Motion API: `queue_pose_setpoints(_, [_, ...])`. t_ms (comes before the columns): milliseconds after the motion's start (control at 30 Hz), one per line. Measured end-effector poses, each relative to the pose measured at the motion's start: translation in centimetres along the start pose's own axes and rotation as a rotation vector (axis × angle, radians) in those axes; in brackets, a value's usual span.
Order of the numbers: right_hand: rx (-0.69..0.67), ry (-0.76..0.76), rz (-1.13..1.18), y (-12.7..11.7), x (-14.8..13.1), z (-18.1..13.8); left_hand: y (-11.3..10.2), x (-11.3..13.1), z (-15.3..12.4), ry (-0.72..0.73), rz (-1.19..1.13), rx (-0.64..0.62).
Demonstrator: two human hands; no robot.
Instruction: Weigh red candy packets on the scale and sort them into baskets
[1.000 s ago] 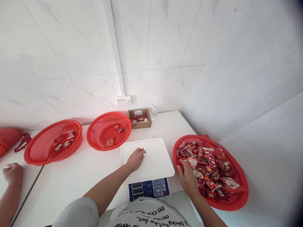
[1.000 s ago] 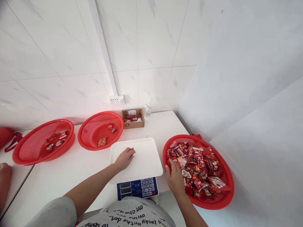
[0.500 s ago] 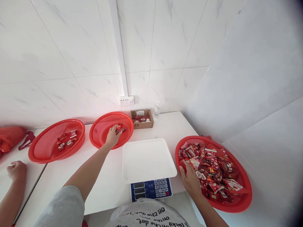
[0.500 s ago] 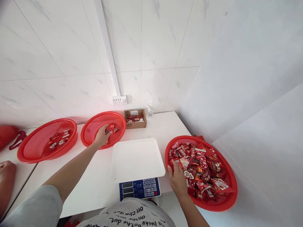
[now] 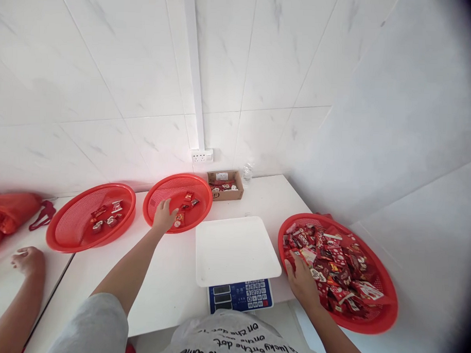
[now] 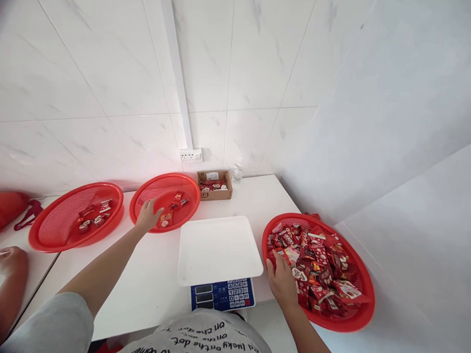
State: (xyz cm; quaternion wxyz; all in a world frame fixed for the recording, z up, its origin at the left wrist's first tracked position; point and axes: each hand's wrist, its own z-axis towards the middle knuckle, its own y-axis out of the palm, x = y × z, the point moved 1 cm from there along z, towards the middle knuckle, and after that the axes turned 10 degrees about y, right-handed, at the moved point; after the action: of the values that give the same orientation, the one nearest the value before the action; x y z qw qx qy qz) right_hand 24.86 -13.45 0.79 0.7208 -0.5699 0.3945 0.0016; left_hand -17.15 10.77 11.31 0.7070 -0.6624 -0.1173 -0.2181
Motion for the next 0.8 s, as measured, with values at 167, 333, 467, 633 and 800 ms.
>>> queue_pose_setpoints(167, [0.01, -0.009, -0.042, 0.2, 0.1, 0.0, -2.0, -6.6, -1.3, -0.188, 0.208, 0.112])
queue_pose_setpoints(333, [0.02, 0.017, -0.085, 0.2, 0.0, 0.0, -4.1, -13.2, -4.2, -0.431, 0.319, 0.052])
queue_pose_setpoints(467, [0.024, 0.025, -0.093, 0.4, 0.2, 0.1, -5.1, -15.8, -6.7, -0.394, 0.417, -0.068])
queue_pose_setpoints(633, [0.012, 0.013, -0.088, 0.5, 0.6, 0.2, -5.9, -15.7, -10.4, -0.391, 0.492, -0.121])
queue_pose_setpoints(800, [0.007, 0.014, -0.068, 0.5, 0.6, 0.1, -5.1, -13.8, -15.0, -0.344, 0.539, -0.132])
